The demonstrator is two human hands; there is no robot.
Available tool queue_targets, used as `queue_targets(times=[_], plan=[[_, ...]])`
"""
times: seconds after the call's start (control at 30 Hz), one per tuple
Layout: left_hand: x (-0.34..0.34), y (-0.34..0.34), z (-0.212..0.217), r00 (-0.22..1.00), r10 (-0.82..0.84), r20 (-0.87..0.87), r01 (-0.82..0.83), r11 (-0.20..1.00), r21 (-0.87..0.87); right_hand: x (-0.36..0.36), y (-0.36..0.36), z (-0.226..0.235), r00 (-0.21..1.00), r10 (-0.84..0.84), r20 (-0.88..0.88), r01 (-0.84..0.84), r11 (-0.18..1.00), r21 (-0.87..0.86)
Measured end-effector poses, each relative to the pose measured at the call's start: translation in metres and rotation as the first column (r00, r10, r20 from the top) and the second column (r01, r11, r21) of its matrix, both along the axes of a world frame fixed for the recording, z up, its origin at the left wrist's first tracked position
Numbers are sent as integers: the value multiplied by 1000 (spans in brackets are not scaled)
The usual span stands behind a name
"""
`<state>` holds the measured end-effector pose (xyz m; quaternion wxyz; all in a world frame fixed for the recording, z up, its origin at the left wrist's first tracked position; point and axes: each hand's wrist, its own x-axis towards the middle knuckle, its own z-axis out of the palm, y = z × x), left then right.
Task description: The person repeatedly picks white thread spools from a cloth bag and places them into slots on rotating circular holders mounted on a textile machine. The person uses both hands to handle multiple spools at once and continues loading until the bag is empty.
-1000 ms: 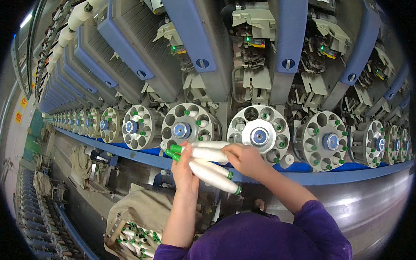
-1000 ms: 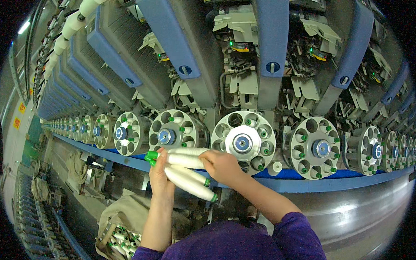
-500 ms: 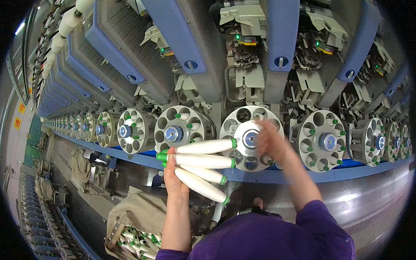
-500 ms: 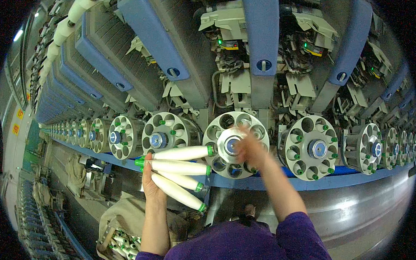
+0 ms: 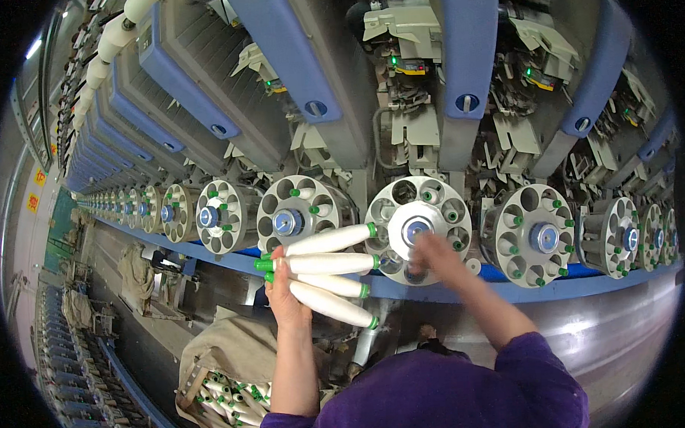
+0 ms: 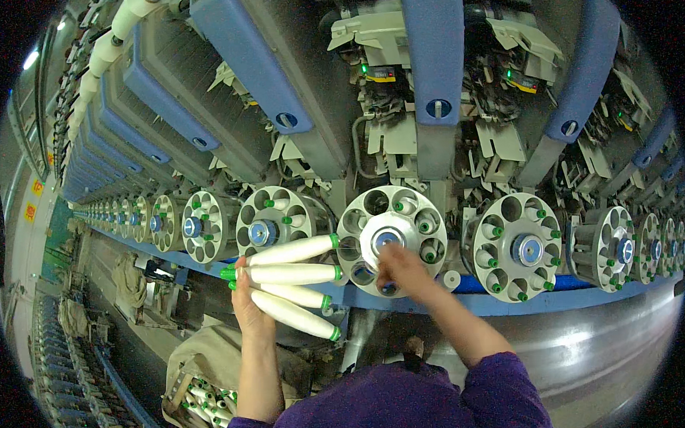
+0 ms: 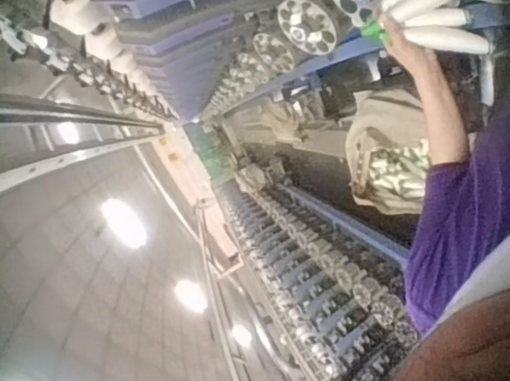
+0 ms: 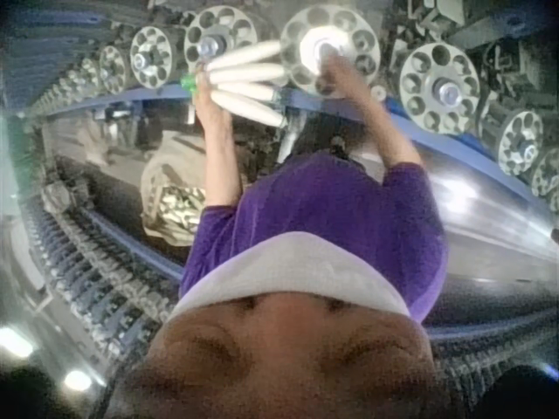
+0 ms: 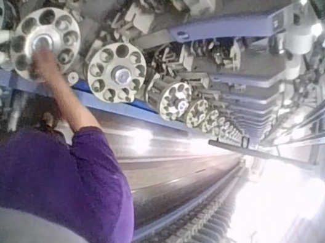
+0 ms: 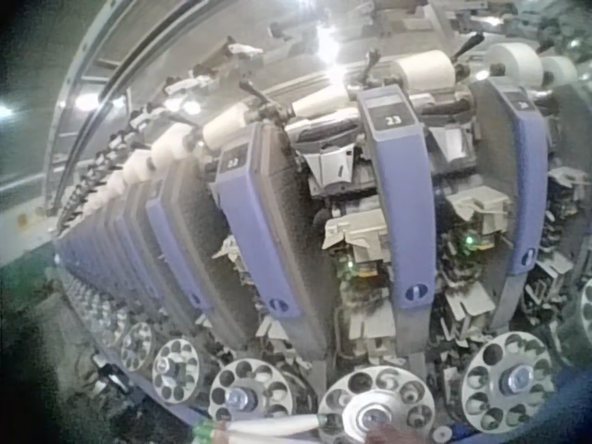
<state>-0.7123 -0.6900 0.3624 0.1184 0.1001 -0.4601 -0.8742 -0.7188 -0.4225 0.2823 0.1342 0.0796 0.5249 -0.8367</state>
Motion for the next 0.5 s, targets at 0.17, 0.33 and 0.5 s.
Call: queue_targets(times=[0.17,0.33,0.5], plan=[[-1,-7,-4,998,-64,9,63,993,98,-22,119,-24,960,-166,226,276,713,-645],[-1,8,0,992,-122,15,118,981,156,-35,96,28,758,-629,172,640,666,-383],[-7,20,5,985,-172,-14,171,959,226,-23,14,30,865,499,-48,-489,861,139]])
